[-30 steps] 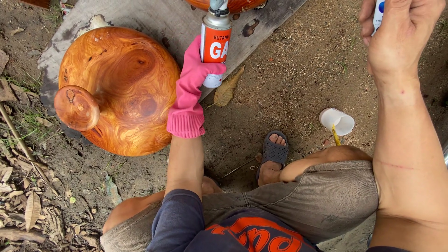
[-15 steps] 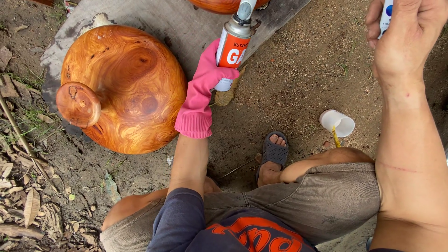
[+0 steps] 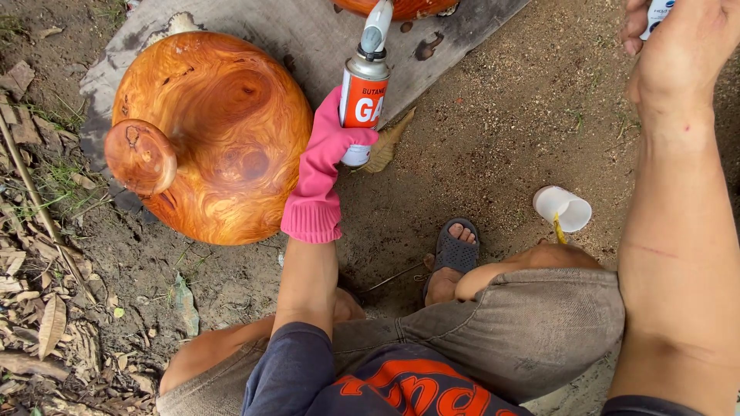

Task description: Finishing wooden objects using a blowtorch and a brush.

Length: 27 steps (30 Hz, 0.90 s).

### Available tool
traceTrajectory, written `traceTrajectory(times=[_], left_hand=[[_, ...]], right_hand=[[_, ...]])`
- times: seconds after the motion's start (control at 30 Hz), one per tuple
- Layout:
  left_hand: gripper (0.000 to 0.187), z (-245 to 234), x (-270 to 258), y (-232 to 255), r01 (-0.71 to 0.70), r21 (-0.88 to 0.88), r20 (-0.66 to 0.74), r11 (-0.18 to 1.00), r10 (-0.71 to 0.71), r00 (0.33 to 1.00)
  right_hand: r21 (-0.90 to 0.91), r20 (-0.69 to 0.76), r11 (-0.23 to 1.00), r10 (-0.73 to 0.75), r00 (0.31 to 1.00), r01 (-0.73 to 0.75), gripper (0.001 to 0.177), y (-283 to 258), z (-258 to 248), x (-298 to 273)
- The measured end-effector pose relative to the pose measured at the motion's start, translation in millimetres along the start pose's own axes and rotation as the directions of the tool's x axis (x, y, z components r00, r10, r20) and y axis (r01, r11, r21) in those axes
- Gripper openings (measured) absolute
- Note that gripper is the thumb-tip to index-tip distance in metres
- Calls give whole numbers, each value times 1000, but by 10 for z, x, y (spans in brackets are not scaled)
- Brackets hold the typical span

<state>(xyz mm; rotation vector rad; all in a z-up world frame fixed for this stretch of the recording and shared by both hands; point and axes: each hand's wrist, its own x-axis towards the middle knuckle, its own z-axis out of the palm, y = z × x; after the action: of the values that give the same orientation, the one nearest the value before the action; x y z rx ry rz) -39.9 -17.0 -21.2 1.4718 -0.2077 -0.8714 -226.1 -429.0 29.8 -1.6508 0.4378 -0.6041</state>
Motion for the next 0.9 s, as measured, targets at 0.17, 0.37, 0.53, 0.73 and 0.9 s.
traceTrajectory(times=[0.17,0.37,0.53,0.73,0.9], left_hand=[[83,-108,-186,93,24,81,-88,996,-17,996],[86,-104,-191,29,4,50,-123,999,2,992],[83,222,-44,45,74,-32,-13,997,-75,997],[79,423,44,133,-116,-61,59,991,119,991],[76,321,-3,368,-263,-92,116,960,273,955]], right_hand=[[7,-142,964,264,954,-266,25,397,-79,346],[45,-379,829,530,759,-557,8,848,-463,390],[-153,-399,957,168,902,-246,13,853,-1396,-196],[-138,-627,968,81,775,-212,14,-645,-1594,-1199],[-402,-660,915,-317,681,37,22,-1593,-2309,-2206]])
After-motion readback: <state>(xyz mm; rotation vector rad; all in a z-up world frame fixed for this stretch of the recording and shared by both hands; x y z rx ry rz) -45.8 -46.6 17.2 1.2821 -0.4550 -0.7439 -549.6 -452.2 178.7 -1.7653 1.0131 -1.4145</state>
